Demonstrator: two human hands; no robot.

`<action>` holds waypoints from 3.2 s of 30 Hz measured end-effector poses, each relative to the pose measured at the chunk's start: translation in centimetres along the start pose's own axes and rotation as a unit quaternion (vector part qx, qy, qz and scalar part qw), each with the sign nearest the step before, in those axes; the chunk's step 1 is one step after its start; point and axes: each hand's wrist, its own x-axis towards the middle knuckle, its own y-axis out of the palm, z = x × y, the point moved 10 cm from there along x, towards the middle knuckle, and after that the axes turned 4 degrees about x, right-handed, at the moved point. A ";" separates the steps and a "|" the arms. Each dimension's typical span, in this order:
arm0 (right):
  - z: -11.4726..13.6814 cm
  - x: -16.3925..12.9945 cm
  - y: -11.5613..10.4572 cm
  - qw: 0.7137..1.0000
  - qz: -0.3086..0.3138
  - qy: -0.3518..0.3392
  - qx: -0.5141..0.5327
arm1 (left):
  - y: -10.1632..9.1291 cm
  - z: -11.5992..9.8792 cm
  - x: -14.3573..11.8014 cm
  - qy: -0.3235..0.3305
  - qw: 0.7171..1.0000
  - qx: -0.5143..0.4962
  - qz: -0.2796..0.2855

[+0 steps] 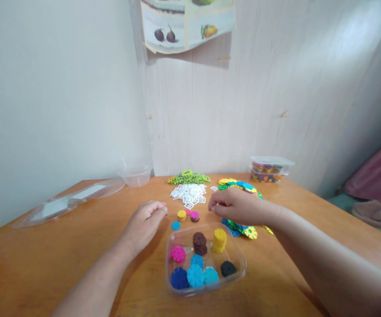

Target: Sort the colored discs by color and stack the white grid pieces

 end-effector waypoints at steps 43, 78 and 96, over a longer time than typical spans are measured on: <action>6.9 2.2 2.3 0.992 0.038 -0.083 -0.092 | 4.7 4.9 1.2 -0.003 1.000 0.014 0.013; 0.2 9.6 6.2 0.981 0.122 0.025 -0.146 | 5.1 5.9 1.6 -0.009 0.999 0.046 -0.004; -1.5 13.5 9.8 0.958 0.235 0.033 -0.164 | 4.9 5.4 1.4 -0.012 0.998 0.059 -0.002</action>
